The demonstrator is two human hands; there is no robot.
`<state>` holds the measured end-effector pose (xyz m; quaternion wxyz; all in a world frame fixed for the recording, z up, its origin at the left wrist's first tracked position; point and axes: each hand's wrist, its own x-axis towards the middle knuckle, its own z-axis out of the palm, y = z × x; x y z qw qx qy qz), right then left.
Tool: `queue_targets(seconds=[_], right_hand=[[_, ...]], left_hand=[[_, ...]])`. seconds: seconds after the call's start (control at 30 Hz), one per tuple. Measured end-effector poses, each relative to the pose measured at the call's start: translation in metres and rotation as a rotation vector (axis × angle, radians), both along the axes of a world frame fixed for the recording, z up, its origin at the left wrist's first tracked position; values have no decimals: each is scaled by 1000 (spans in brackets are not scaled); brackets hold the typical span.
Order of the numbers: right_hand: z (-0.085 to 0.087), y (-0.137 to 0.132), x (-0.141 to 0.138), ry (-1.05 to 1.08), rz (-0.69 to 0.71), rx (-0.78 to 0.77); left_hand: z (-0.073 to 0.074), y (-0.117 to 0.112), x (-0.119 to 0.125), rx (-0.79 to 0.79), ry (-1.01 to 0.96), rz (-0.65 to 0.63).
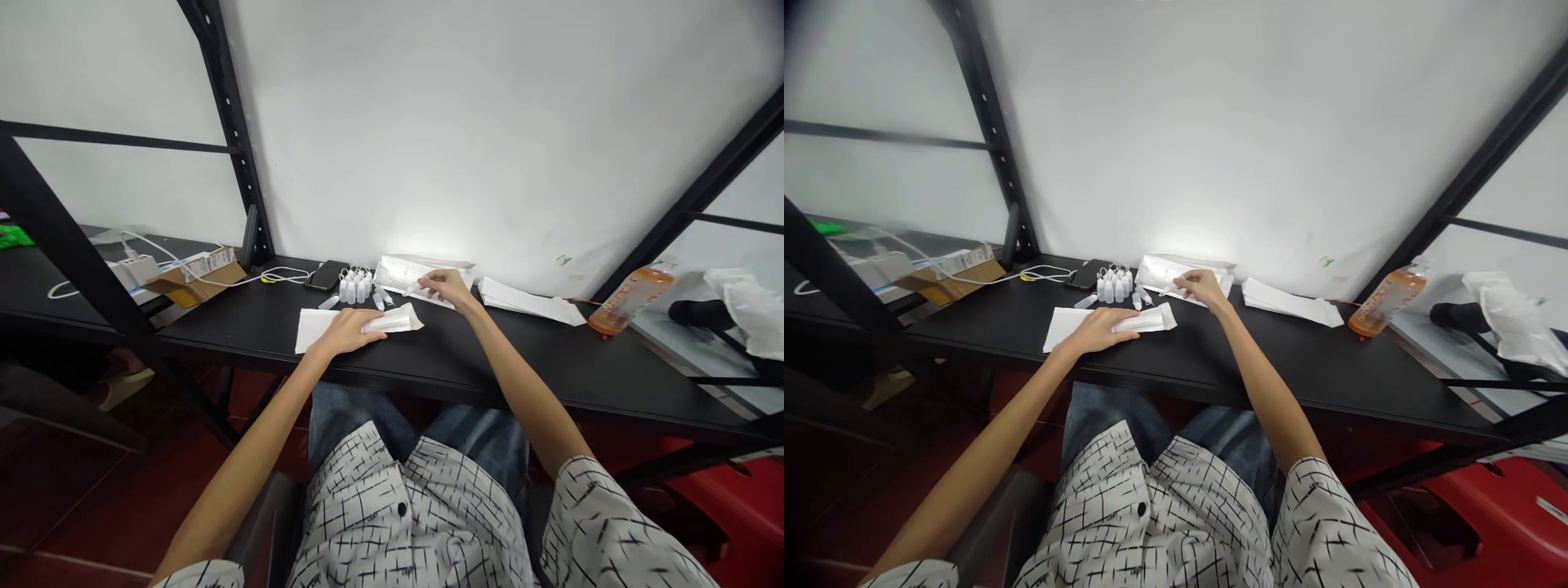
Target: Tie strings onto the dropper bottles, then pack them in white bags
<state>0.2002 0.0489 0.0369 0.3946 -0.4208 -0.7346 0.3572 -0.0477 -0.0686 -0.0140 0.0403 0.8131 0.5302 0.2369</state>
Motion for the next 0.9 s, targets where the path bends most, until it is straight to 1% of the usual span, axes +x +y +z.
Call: queue_targets(seconds=[0.07, 0.17, 0.27, 0.37, 0.5, 0.6, 0.7, 0.8, 0.9], right_hand=[[1, -5, 15, 82, -31, -67], [-4, -13, 30, 87, 7, -162], [-13, -23, 31, 39, 83, -262], [-19, -28, 22, 49, 116, -320], [-21, -30, 10, 107, 110, -334], [-21, -31, 7, 178, 79, -346], [-24, -33, 4, 221, 83, -358], [-27, -37, 3, 144, 109, -364], [-27, -38, 6, 12, 132, -292]], left_hand=[[0, 0, 0, -4, 2, 3], [-1, 1, -1, -8, 2, 2], [-2, 2, -1, -14, -1, 1], [-3, 2, -1, -14, 0, 0], [-3, 1, -1, -4, 0, -6], [-3, 1, -1, 2, -3, -7], [-3, 2, -1, 5, 3, -9], [-2, 1, 0, 1, 8, -5], [-1, 0, 0, -7, 7, -3]])
